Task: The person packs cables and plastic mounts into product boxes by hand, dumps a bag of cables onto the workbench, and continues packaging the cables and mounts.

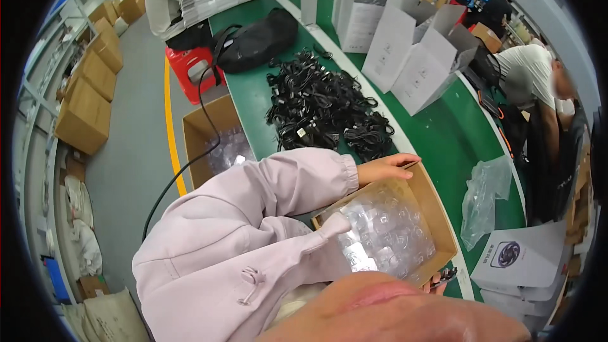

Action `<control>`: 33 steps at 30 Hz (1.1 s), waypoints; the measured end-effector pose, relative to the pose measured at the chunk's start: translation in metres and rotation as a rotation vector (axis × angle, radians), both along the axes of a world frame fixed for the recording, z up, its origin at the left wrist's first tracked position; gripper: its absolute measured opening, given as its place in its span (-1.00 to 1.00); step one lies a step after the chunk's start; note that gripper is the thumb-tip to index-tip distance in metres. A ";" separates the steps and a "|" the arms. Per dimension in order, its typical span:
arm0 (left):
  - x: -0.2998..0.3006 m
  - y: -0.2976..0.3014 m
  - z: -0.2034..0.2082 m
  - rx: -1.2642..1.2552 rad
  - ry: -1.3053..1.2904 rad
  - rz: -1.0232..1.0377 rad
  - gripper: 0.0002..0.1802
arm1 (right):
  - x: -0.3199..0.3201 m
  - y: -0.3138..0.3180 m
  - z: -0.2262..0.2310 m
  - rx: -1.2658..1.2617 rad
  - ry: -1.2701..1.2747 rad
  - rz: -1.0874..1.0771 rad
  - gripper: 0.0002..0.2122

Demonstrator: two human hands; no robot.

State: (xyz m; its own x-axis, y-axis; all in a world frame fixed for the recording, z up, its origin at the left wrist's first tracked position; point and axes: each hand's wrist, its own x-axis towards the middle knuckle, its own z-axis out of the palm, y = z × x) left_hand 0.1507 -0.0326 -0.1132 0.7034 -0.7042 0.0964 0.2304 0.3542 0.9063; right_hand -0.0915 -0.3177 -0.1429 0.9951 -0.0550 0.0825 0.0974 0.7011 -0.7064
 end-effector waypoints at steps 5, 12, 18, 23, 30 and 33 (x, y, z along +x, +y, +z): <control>0.003 -0.001 -0.002 0.003 0.012 0.011 -0.38 | -0.001 0.000 -0.012 0.064 0.022 -0.101 -0.69; 0.004 0.000 0.000 0.056 -0.054 0.059 -0.35 | 0.006 0.000 0.007 0.012 0.193 -0.062 -0.74; 0.005 0.004 -0.005 0.053 -0.062 0.056 -0.36 | 0.011 0.003 0.007 0.026 0.183 -0.047 -0.74; 0.006 0.004 -0.005 0.038 -0.033 0.042 -0.38 | 0.010 0.000 0.004 0.038 0.203 -0.057 -0.72; 0.009 0.007 -0.004 0.074 -0.053 0.063 -0.37 | 0.013 -0.001 0.004 0.056 0.224 -0.076 -0.72; 0.010 0.008 -0.005 0.056 -0.053 0.057 -0.36 | 0.014 0.002 0.008 0.040 0.257 -0.069 -0.72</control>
State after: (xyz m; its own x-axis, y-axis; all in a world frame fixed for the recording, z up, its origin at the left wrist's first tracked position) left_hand 0.1605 -0.0247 -0.1177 0.7373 -0.6686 0.0961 0.1626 0.3138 0.9355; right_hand -0.0771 -0.3161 -0.1352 0.9768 -0.1220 -0.1758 -0.0327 0.7268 -0.6861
